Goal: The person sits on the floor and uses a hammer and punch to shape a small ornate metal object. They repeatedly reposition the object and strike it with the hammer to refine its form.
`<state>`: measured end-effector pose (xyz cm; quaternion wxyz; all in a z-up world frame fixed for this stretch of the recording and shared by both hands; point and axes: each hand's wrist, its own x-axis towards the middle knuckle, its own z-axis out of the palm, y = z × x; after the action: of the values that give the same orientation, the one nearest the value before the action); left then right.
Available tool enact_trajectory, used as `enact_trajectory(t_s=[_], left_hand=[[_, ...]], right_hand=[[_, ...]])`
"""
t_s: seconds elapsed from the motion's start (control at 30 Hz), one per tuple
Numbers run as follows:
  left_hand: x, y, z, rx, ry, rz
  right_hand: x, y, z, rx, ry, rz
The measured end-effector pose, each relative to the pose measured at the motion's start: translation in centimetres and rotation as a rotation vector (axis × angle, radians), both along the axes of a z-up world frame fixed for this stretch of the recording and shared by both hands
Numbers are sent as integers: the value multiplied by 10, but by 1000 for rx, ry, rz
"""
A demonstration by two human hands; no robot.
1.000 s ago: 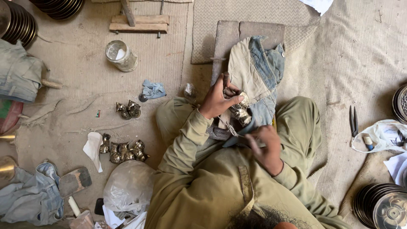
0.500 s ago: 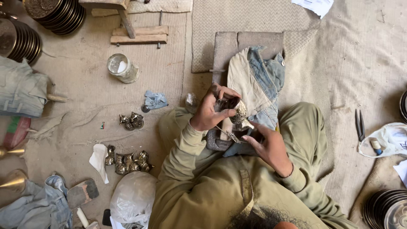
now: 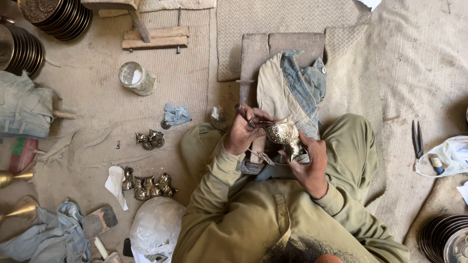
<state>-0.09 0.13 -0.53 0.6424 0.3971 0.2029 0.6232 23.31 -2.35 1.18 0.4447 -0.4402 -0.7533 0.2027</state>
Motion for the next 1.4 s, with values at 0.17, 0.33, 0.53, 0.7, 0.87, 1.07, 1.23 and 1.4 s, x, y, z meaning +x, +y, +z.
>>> enact_trajectory(t_s=[0.17, 0.33, 0.53, 0.7, 0.87, 1.07, 1.23, 1.4], left_hand=[[8, -8, -9, 28, 2, 79], [12, -16, -8, -81, -85, 82], [13, -13, -2, -60, 86, 99], [23, 0, 2, 260, 917, 404], [39, -5, 4, 340, 1184, 511], [33, -1, 7, 321, 1294, 506], [36, 6, 8, 335, 1390, 490], [30, 10, 6, 307, 1328, 438]], right_hand=[[3, 1, -7, -5, -48, 68], [5, 0, -7, 39, 5, 167], [6, 3, 3, 109, -29, 147], [2, -2, 9, 118, -182, 87], [-3, -10, 9, 72, -243, 134], [-1, -17, 0, 106, -296, 77], [-4, -15, -3, -35, -14, 104], [-3, -11, -4, -96, 3, 122]])
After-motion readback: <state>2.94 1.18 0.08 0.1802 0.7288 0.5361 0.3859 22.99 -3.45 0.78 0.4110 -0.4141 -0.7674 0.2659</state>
